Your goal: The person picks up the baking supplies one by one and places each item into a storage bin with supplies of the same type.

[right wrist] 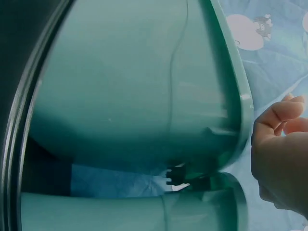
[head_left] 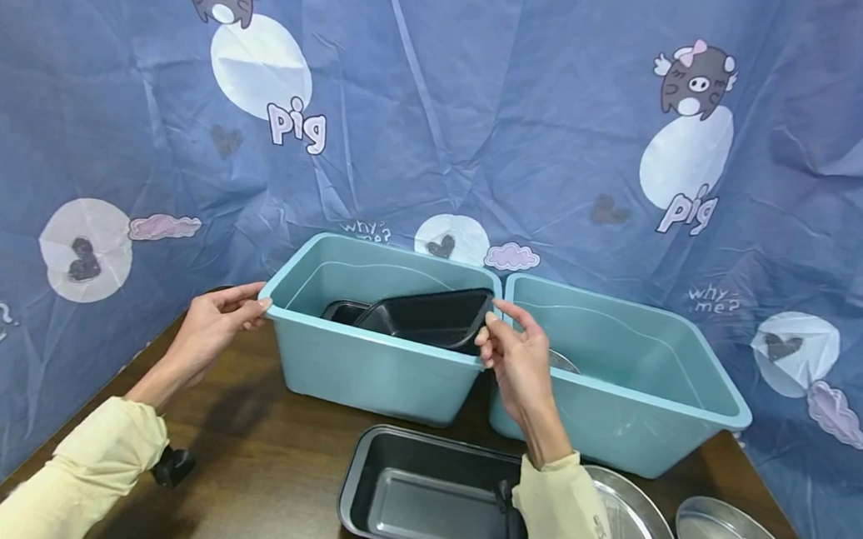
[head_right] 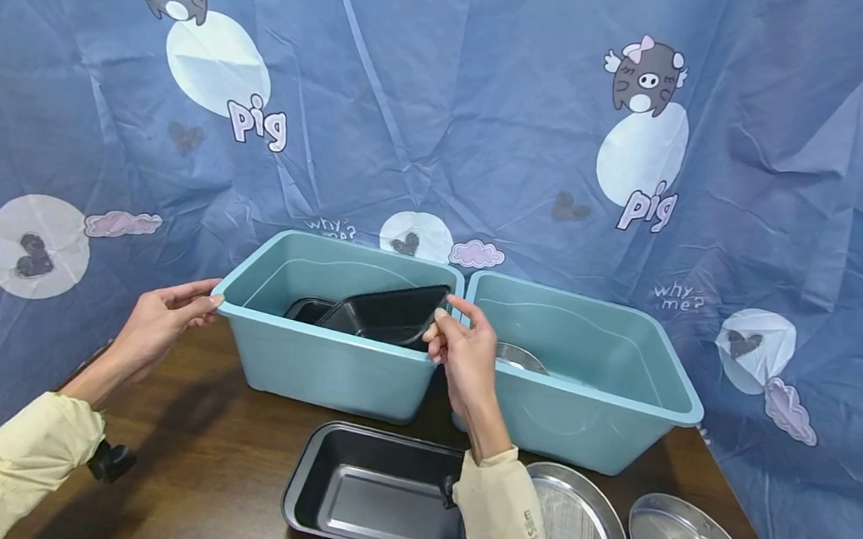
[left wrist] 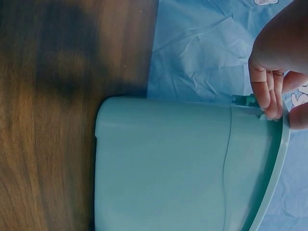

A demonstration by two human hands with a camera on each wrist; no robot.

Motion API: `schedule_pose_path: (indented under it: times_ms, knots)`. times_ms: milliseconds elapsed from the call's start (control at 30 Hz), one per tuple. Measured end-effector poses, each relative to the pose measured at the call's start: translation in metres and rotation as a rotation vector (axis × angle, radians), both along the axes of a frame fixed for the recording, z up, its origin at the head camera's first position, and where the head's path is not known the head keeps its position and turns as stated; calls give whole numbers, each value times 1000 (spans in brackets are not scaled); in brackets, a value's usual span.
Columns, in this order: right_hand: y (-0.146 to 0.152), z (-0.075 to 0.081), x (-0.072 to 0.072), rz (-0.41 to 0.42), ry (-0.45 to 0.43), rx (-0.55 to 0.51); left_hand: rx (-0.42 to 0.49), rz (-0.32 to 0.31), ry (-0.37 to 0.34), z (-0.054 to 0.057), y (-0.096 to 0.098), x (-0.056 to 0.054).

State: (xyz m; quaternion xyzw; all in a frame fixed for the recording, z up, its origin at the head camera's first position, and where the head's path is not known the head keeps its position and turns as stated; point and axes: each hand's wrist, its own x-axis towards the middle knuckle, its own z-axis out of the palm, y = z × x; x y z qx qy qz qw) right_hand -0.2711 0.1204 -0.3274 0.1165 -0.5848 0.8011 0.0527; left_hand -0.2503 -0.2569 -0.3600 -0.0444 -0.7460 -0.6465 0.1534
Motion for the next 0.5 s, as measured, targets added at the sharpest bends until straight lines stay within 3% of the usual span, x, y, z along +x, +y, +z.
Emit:
schedule_pose_path:
  times_ms: [500]
  knots:
    - [22, 1, 24, -36, 111, 52, -36, 34, -21, 0, 2, 0]
